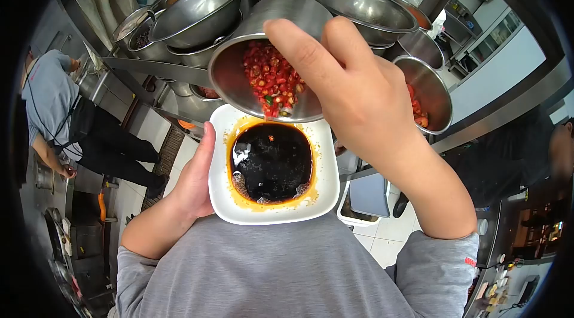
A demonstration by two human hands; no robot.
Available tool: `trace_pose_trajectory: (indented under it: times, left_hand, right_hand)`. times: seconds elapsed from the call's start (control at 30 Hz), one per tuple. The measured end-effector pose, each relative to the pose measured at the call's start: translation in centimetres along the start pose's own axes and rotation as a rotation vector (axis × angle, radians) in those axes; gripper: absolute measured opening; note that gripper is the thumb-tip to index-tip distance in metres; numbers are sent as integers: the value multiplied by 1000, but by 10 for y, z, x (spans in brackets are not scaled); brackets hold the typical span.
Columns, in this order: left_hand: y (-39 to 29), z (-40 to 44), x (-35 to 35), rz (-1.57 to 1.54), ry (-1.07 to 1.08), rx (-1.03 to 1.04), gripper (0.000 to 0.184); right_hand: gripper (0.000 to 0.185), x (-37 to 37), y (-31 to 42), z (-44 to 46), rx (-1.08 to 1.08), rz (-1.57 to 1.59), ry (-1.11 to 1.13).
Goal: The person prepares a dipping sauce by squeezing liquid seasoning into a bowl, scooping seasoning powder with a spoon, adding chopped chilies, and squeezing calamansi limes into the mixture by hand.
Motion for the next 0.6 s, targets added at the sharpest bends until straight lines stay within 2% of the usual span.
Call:
trace_pose_trajectory:
  times: [0.1, 0.2, 0.6]
  left_hand:
    - [-1, -1, 0, -9, 21, 2, 70]
    - [-1, -1, -2, -12, 12, -10, 70]
    - [-2, -1, -1, -16, -2, 18, 69]
  right_hand:
    - [62, -7, 3, 0, -28, 9, -78]
    - [61, 7, 5, -3, -6, -8, 40]
    - [56, -2, 2, -2, -24, -50, 4]
Point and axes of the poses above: each hand's wrist, its own z-axis towards the middle knuckle, its own x-axis out of the palm, y = z × x, the point moved 9 cm from there along z, towards the middle knuckle, and after that the axes turned 3 degrees about -y, right-handed, at the moved point
